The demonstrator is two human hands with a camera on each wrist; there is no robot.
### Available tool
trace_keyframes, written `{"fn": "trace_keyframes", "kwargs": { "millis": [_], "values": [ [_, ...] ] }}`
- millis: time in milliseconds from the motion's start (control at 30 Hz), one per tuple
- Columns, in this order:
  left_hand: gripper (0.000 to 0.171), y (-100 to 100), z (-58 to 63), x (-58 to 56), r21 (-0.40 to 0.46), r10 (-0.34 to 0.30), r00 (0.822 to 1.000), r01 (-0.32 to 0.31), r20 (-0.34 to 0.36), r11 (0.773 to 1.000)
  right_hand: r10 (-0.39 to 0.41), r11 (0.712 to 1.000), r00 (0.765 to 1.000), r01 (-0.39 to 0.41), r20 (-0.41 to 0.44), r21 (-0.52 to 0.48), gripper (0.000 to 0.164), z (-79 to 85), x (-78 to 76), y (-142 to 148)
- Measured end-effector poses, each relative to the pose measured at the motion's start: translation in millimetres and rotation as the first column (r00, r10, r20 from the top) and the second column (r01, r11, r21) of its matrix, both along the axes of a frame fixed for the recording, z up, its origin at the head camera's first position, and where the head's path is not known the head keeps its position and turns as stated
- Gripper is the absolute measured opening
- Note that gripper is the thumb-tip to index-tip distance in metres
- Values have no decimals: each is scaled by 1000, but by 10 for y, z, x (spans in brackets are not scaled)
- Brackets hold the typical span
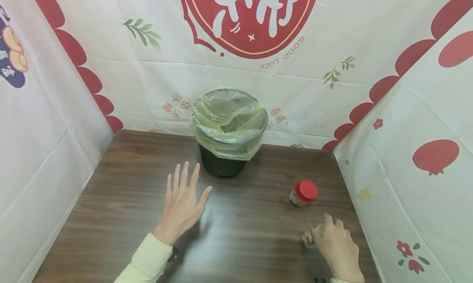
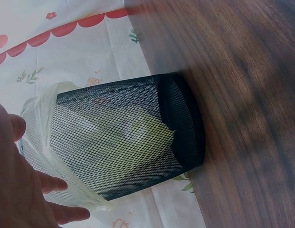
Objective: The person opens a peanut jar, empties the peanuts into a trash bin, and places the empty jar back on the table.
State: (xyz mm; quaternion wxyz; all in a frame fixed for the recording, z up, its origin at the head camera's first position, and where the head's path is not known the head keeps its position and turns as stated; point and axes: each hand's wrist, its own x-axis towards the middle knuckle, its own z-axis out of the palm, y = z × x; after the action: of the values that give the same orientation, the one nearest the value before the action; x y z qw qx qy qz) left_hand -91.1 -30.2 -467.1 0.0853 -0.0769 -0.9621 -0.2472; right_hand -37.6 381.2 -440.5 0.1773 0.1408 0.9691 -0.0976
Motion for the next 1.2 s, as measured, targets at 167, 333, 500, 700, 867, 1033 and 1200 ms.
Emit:
{"fn": "trace_keyframes", "kwargs": {
  "millis": [167, 333, 500, 700, 867, 1033, 1200],
  "values": [
    [79, -2, -3, 2, -1, 4, 1000, -4, -4, 1000, -3, 1000, 999, 2, 51, 17, 67, -45, 8, 28],
    [78, -4, -6, 2, 4, 7, 1000, -7, -11, 1000, 25, 999, 999, -26, 44, 21, 60, -67, 14, 45],
    [77, -3, -13, -4, 11, 9, 1000, -9, -16, 1000, 46, 999, 999, -46, -15, 18, 55, -61, 35, 34],
    [77, -12, -1, -1, 10, 16, 1000, -16, -11, 1000, 79, 997, 995, -78, -56, 13, 49, -9, 12, 21],
    [77, -24, 17, 4, 13, 19, 1000, -18, -9, 1000, 107, 994, 987, -102, -116, 46, 45, 114, -57, -39],
    [77, -31, 27, 7, 14, 19, 1000, -19, -6, 1000, 162, 986, 962, -147, -222, 82, 40, 248, -151, -124],
    [77, -37, 35, 7, 9, 21, 1000, -21, -18, 1000, 204, 978, 946, -185, -251, 96, 43, 398, -272, -250]
  ]
}}
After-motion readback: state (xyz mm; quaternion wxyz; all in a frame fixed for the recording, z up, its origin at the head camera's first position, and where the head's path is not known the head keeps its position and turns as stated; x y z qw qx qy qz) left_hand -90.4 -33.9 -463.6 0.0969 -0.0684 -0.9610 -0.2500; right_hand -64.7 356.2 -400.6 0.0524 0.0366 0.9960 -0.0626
